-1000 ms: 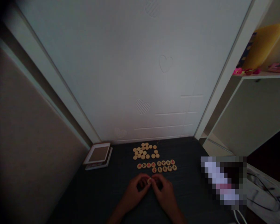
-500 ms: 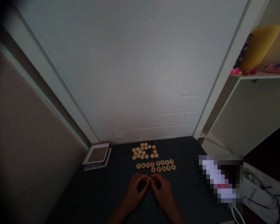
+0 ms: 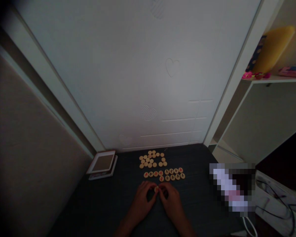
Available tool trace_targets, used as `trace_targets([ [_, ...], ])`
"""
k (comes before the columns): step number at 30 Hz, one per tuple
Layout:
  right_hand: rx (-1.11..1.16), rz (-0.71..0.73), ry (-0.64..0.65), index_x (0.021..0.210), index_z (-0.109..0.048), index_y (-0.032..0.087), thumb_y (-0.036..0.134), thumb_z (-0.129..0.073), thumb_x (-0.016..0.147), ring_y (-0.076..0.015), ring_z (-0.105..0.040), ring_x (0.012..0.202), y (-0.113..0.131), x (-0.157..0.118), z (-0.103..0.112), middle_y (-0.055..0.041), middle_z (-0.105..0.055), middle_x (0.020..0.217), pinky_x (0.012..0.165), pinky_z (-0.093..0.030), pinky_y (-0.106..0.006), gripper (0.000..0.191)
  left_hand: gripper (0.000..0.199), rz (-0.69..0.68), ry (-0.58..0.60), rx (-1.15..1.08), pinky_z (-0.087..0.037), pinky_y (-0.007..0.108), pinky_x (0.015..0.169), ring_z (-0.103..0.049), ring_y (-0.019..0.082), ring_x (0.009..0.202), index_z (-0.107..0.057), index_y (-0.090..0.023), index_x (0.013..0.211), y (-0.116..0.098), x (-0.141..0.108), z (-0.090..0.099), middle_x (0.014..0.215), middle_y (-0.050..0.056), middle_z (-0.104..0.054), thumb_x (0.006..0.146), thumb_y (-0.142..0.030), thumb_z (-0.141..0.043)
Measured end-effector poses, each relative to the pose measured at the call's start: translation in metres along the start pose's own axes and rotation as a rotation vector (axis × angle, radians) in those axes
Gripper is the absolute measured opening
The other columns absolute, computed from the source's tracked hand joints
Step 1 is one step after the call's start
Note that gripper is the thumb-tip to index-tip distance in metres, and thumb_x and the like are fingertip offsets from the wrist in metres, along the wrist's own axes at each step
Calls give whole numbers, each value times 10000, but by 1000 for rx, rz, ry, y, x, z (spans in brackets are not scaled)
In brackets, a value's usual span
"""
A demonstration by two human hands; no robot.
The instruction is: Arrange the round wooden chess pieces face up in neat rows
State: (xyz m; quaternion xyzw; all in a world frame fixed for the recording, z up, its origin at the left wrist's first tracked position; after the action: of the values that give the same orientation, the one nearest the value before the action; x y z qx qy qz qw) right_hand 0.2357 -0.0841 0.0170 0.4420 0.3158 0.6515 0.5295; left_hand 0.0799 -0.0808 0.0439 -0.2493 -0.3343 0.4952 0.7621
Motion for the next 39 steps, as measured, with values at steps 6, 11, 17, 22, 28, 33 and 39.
trace_targets([
  [6,-21,56,-13,976,-687,222,340,-560,967,-192,-711,759,1,0,0,-44,-742,876,697,-561,-271,173,136,-26,-10,37,-433,451,1033,-633,244,1031,-660,-251,1043,1,-1,-2,1039,45,-699,965,-223,-552],
  [11,-114,154,-90,1038,-675,228,274,-508,990,-211,-712,862,-2,-4,4,-64,-730,969,782,-582,-319,180,141,-48,-46,98,-463,476,1016,-637,250,1023,-653,-249,1051,2,-1,-5,1029,50,-686,968,-223,-542],
  [17,-234,257,-190,1141,-668,251,206,-504,984,-248,-685,1029,-4,-6,7,-86,-714,1081,924,-573,-418,231,177,-68,-64,141,-432,538,1073,-635,266,1064,-640,-256,1107,7,-2,-9,1061,59,-675,961,-212,-549],
  [22,-282,312,-198,1159,-662,252,145,-511,966,-248,-679,1068,-5,-6,4,-81,-718,1135,940,-575,-435,267,206,-102,-76,116,-521,491,978,-618,270,1078,-623,-248,1132,6,-5,-6,1112,79,-649,951,-178,-556],
  [28,-315,343,-134,1176,-637,245,88,-467,962,-253,-659,1118,-11,-6,0,-84,-700,1213,954,-558,-464,315,281,-167,-37,149,-536,445,966,-636,238,1048,-644,-256,1124,3,-9,-6,1107,55,-668,943,-82,-517],
  [33,-320,356,-107,1175,-633,241,68,-448,963,-252,-663,1106,-12,-5,-2,-84,-707,1201,956,-552,-478,330,328,-201,-38,235,-548,444,955,-657,240,1065,-654,-257,1180,3,-9,-8,1158,57,-701,957,-78,-494],
  [39,-304,347,-128,1129,-652,244,66,-474,953,-247,-671,1088,-11,-4,0,-73,-718,1184,927,-573,-447,307,347,-232,-34,428,-587,468,904,-696,254,1045,-665,-246,1202,6,-3,-9,1196,54,-731,961,-78,-480],
])
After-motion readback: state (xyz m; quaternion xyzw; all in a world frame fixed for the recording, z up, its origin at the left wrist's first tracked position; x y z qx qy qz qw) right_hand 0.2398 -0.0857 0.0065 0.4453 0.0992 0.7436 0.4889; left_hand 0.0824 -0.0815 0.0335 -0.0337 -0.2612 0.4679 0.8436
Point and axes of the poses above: each hand's wrist, its own x-axis towards the middle knuckle, its own z-axis out of the back of the hand, y = z × x, the point moved 4 cm from there along x, towards the middle knuckle
